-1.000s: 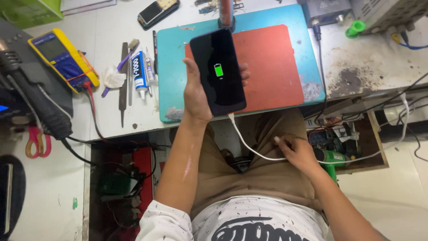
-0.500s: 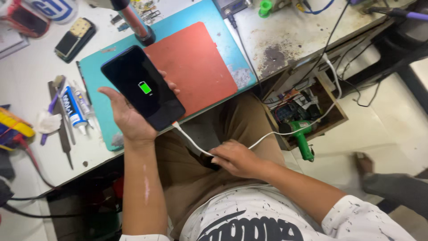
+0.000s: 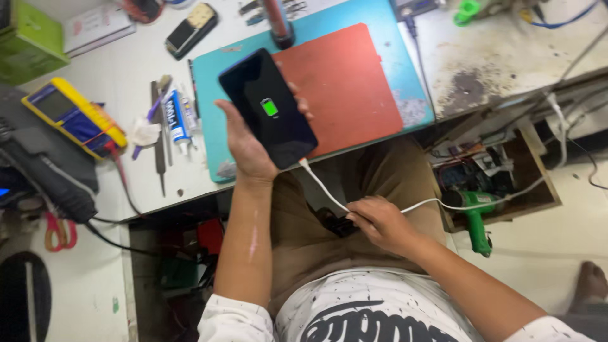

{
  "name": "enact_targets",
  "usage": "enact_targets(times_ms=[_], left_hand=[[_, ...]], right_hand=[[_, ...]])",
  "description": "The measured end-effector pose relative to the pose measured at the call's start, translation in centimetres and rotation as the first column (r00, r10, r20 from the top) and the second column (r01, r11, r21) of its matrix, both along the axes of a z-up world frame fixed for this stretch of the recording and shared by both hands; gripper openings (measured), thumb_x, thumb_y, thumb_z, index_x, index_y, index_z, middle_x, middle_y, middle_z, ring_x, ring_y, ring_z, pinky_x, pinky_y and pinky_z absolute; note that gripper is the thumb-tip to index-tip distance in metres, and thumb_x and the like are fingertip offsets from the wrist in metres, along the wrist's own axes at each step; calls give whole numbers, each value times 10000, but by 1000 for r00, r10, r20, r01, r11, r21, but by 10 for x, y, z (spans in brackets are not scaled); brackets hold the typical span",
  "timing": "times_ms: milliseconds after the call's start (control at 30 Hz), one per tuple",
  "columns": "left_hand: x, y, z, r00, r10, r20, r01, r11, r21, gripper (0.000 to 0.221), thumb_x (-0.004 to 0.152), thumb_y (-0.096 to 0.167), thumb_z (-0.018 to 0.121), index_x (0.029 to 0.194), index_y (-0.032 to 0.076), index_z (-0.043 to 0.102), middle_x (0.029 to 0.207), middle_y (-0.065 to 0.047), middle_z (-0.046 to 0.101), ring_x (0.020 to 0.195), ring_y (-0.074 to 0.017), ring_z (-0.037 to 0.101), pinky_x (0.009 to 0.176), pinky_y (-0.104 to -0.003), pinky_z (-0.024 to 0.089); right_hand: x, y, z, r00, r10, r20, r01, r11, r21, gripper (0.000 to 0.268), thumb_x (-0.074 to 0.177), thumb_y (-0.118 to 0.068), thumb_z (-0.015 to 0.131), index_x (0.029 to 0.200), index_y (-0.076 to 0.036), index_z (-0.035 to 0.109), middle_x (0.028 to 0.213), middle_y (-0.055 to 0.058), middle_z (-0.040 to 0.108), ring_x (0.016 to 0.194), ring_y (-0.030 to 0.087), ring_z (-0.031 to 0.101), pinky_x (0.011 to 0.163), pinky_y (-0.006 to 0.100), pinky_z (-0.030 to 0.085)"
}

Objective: The person plugs a charging cable into a smartphone, then uses a heat gun to warm the back of the device. They use a metal prying tool to separate the back cover from the phone's body, eventually removing it to expose the internal components.

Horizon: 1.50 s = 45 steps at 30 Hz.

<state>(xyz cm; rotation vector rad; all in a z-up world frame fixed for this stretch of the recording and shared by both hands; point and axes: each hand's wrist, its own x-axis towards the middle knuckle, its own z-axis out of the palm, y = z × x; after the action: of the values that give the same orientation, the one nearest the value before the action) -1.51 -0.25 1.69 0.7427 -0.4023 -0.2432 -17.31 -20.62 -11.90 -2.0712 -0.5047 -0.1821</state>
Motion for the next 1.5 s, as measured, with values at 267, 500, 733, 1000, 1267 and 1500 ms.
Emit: enact_targets(times_ms=[267,500,733,1000,1267,1500], left_hand=[[-2,1,-2,992,-115,51,118,992,-48,854,1084,699,317,1453,-45,516,1172,-200,653,967,-286,685,873,-431,587],[4,2,-15,987,-148,70,152,987,-50,846,1085,691,279,1377,-57,545,1176,-201,668,970,-286,709,888,-441,598],[10,4,-25,987,-146,72,150,987,-63,871,1060,710,296,1423,-36,561,1191,-208,678,983,-287,722,906,-438,604],[2,8,-15,996,-75,49,72,995,63,806,1031,680,457,1474,8,509,1174,-177,675,988,-263,707,901,-423,608],[23,19,-27,981,160,-112,-165,985,-40,646,1082,575,467,1351,-11,509,1066,-158,605,923,-282,624,874,-404,541],[22,7,-15,971,191,-141,-178,979,98,693,989,630,495,1317,21,536,1115,-170,692,963,-302,732,879,-446,626]], right_hand=[[-1,3,6,990,-16,-144,12,1000,-27,159,869,-108,730,1007,-29,727,744,134,671,697,321,627,683,425,495],[0,4,-2,998,-11,-67,7,998,-57,181,882,-92,711,1050,-27,726,825,137,701,770,317,657,708,409,511],[1,14,14,980,21,-199,-6,997,77,235,951,-146,667,1146,-21,711,911,106,771,815,220,742,720,331,564],[24,47,49,953,5,-304,76,964,255,169,1022,-155,623,1096,-26,703,833,73,741,747,134,735,658,275,564],[-14,22,39,998,-23,-58,16,993,-120,70,905,-118,749,880,-62,713,711,135,671,678,358,654,635,470,504],[-64,-128,-13,876,-424,231,480,813,-330,319,766,67,656,1038,-77,739,1039,115,753,933,294,727,817,401,581]])
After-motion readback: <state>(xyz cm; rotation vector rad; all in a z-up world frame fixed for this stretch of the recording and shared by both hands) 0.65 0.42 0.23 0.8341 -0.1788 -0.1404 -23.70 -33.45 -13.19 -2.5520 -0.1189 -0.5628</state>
